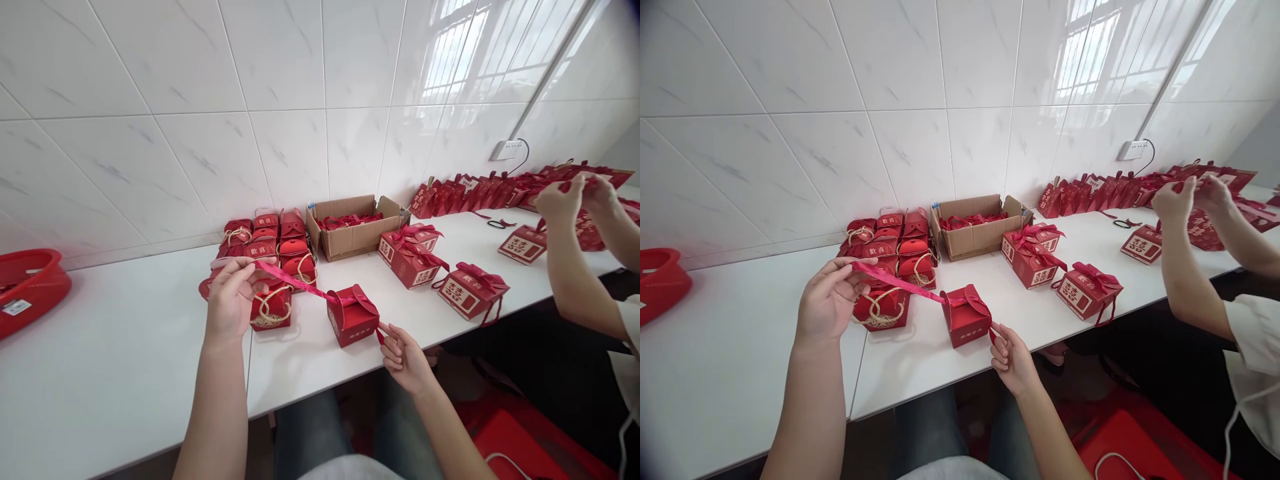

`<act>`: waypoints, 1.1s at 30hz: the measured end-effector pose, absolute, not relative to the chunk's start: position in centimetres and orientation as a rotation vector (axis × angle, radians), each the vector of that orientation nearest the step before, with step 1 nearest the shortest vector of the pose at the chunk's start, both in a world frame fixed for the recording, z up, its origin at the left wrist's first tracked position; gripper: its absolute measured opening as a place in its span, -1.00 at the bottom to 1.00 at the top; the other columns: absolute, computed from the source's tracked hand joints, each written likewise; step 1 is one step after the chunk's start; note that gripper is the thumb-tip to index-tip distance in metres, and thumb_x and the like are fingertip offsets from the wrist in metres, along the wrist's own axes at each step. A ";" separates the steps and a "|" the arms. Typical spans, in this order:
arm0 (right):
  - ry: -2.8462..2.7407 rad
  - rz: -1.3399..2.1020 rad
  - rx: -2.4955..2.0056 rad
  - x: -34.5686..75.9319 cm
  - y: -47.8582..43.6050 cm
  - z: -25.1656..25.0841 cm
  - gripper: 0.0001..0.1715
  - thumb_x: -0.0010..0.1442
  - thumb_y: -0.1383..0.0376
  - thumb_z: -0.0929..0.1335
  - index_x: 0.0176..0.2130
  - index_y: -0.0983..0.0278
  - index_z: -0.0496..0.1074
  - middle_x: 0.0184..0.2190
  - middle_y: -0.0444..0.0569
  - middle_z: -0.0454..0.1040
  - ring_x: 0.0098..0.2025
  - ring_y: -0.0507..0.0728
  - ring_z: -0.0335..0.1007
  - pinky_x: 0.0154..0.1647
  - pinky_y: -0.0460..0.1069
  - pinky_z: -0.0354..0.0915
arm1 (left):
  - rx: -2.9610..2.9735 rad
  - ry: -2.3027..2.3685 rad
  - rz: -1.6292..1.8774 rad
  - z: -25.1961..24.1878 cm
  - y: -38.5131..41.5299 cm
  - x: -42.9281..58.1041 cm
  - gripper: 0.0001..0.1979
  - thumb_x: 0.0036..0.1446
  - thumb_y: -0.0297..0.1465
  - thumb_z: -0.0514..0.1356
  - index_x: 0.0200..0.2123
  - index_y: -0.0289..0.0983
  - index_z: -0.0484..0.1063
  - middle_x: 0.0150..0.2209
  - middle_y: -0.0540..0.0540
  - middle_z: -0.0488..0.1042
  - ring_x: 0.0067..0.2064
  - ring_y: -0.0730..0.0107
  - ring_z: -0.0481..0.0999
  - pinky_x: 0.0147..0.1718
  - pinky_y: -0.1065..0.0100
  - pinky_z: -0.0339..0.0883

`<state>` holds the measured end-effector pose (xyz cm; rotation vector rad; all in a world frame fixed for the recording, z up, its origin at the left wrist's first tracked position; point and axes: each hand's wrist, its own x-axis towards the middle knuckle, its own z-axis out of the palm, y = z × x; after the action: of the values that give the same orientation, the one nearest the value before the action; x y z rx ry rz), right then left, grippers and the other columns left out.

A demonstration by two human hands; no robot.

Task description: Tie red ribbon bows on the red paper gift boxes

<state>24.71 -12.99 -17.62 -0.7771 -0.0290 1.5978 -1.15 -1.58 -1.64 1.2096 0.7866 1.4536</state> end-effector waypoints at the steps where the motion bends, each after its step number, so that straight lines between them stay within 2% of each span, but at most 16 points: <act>1: -0.037 1.621 -0.800 24.7 -12.9 -17.5 -0.63 -0.02 0.23 0.43 -0.21 0.37 0.41 -0.81 -0.35 0.02 -0.76 -0.14 -0.18 -0.78 -0.22 -0.26 | 1.221 0.777 1.440 -1.6 -1.6 -1.2 -0.93 -0.02 -0.42 0.19 -0.40 -0.30 0.38 -0.26 -0.16 0.56 -0.29 0.27 0.54 -0.58 0.48 0.26; 4: -0.103 1.557 -0.889 24.4 -12.8 -17.2 -0.72 0.00 0.19 0.42 -0.31 0.30 0.37 -0.79 -0.33 0.06 -0.75 -0.12 -0.08 -0.77 -0.20 -0.18 | 1.226 0.734 1.404 -1.6 -1.7 -1.3 -0.93 0.00 -0.43 0.18 -0.38 -0.29 0.37 -0.23 -0.18 0.56 -0.34 0.32 0.51 -0.60 0.47 0.25; 7: -0.206 1.374 -0.966 23.7 -12.9 -17.2 -0.70 0.00 0.15 0.43 -0.38 0.25 0.30 -0.78 -0.32 0.06 -0.74 -0.10 -0.04 -0.75 -0.19 -0.12 | 1.183 0.705 1.388 -1.8 -1.7 -1.3 -0.93 0.01 -0.43 0.17 -0.37 -0.28 0.35 -0.25 -0.16 0.56 -0.38 0.36 0.51 -0.57 0.46 0.29; 12: -0.310 1.198 -0.977 22.4 -13.6 -17.1 -0.71 0.06 0.14 0.42 -0.36 0.21 0.26 -0.74 -0.30 0.14 -0.71 -0.08 0.00 -0.72 -0.18 -0.08 | 1.123 0.695 1.388 -1.8 -1.4 -1.1 -0.94 0.03 -0.45 0.14 -0.36 -0.26 0.33 -0.30 -0.13 0.57 -0.35 0.29 0.56 -0.54 0.42 0.34; 14: -0.325 1.160 -0.931 22.0 -13.9 -17.0 -0.72 0.08 0.14 0.41 -0.38 0.21 0.25 -0.76 -0.30 0.12 -0.72 -0.09 -0.04 -0.73 -0.18 -0.10 | 1.105 0.679 1.399 -1.7 -1.2 -1.0 -0.95 0.04 -0.45 0.13 -0.36 -0.26 0.33 -0.31 -0.11 0.57 -0.33 0.28 0.57 -0.53 0.42 0.36; 16: -0.340 1.250 -0.932 21.8 -14.2 -17.0 -0.72 0.10 0.10 0.38 -0.38 0.24 0.30 -0.79 -0.30 0.08 -0.73 -0.10 -0.10 -0.74 -0.18 -0.15 | 1.092 0.665 1.404 -1.6 -1.0 -0.8 -0.95 0.05 -0.46 0.11 -0.35 -0.25 0.33 -0.31 -0.10 0.57 -0.32 0.28 0.58 -0.52 0.42 0.37; 19: -0.253 1.461 -0.947 22.0 -14.3 -17.2 -0.69 0.09 0.09 0.37 -0.27 0.28 0.39 -0.79 -0.30 0.08 -0.74 -0.11 -0.12 -0.76 -0.19 -0.18 | 1.090 0.651 1.399 -1.5 -0.9 -0.7 -0.95 0.06 -0.47 0.11 -0.35 -0.25 0.33 -0.30 -0.10 0.57 -0.31 0.29 0.58 -0.52 0.43 0.38; 24: 0.054 1.533 -0.627 23.1 -13.9 -17.4 -0.67 0.04 0.30 0.40 -0.15 0.31 0.41 -0.76 -0.33 0.07 -0.72 -0.14 -0.12 -0.77 -0.23 -0.11 | 1.098 0.626 1.395 -1.3 -1.0 -0.8 -0.95 0.05 -0.45 0.13 -0.35 -0.24 0.35 -0.28 -0.10 0.57 -0.31 0.28 0.58 -0.53 0.43 0.37; 27: 0.194 1.581 -0.455 24.2 -13.3 -17.1 -0.81 0.17 0.29 0.30 -0.20 0.31 0.43 -0.77 -0.31 0.04 -0.72 -0.16 -0.08 -0.74 -0.26 -0.11 | 1.095 0.632 1.396 -1.4 -1.0 -0.7 -0.94 0.04 -0.43 0.14 -0.36 -0.21 0.38 -0.29 -0.11 0.57 -0.32 0.27 0.57 -0.53 0.40 0.36; 29: 0.245 1.629 -0.378 25.1 -12.6 -17.0 -0.77 0.26 0.27 0.22 -0.24 0.31 0.42 -0.77 -0.30 0.05 -0.71 -0.19 -0.05 -0.71 -0.27 -0.13 | 1.107 0.641 1.396 -1.5 -1.0 -0.6 -0.94 0.04 -0.42 0.14 -0.37 -0.19 0.39 -0.28 -0.10 0.56 -0.32 0.26 0.57 -0.52 0.37 0.36; 31: 0.239 1.657 -0.351 25.8 -11.8 -17.1 -0.79 0.27 0.28 0.22 -0.24 0.32 0.39 -0.76 -0.31 0.04 -0.72 -0.19 -0.05 -0.71 -0.29 -0.11 | 1.115 0.646 1.398 -1.5 -1.0 -0.5 -0.94 0.04 -0.41 0.14 -0.37 -0.18 0.39 -0.29 -0.09 0.56 -0.31 0.25 0.56 -0.53 0.35 0.35; 33: 0.180 1.686 -0.385 26.1 -11.0 -17.1 -0.91 0.20 0.33 0.30 -0.29 0.33 0.36 -0.75 -0.34 0.02 -0.72 -0.17 -0.05 -0.74 -0.30 -0.07 | 1.104 0.641 1.401 -1.6 -1.0 -0.4 -0.94 0.04 -0.42 0.14 -0.37 -0.18 0.39 -0.31 -0.09 0.55 -0.31 0.25 0.56 -0.54 0.36 0.34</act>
<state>26.12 -10.99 -17.15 -0.3851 0.1800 1.6860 -0.41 -0.96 -1.55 1.1039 0.6406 1.4013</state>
